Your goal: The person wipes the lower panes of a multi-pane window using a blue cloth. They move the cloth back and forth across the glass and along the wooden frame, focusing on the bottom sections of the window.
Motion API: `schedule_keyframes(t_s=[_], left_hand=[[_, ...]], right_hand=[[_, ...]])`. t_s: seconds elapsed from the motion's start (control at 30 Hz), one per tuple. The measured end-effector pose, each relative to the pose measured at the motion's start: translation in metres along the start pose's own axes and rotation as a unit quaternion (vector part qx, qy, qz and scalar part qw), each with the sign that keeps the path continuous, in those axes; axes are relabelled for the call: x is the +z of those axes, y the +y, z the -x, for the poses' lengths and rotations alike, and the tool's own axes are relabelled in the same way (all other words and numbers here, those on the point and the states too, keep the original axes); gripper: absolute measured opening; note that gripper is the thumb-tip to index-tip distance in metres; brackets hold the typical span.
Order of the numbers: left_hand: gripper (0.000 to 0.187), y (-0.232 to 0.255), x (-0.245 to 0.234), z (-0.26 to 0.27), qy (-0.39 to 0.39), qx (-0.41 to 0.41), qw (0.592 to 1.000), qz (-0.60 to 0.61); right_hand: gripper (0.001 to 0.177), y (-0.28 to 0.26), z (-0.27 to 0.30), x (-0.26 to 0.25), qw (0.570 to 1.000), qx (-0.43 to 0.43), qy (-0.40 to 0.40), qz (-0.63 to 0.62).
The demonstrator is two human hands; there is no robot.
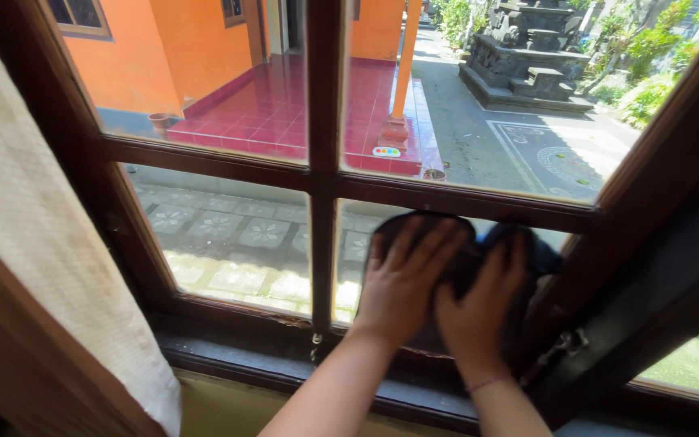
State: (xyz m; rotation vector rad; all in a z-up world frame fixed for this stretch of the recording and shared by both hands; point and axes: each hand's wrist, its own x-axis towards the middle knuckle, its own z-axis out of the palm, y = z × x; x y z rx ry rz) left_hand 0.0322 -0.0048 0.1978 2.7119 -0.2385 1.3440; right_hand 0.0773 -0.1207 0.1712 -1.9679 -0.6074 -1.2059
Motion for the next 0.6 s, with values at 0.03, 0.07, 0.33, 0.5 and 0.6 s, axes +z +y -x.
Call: schedule_keyframes(t_s=[0.03, 0.07, 0.33, 0.5, 0.6], left_hand=[[0.074, -0.009, -0.004, 0.003, 0.000, 0.001, 1.000, -0.003], [0.075, -0.019, -0.007, 0.006, 0.012, -0.019, 0.999, -0.030], [0.057, -0.082, -0.035, 0.037, -0.014, -0.103, 0.976, -0.189], [0.082, -0.066, -0.053, 0.023, -0.252, -0.204, 0.946, -0.034], [0.082, -0.054, -0.014, 0.025, -0.145, -0.148, 0.978, -0.038]], right_hand=[[0.087, -0.009, 0.001, 0.009, 1.000, 0.000, 0.001, -0.003], [0.087, -0.018, 0.003, 0.019, 0.999, -0.005, -0.036, -0.013], [0.086, -0.077, 0.005, 0.076, 0.966, -0.112, -0.232, 0.018], [0.073, -0.026, 0.017, 0.089, 0.967, -0.125, -0.215, 0.050], [0.067, -0.034, -0.014, 0.036, 0.928, -0.065, -0.329, 0.164]])
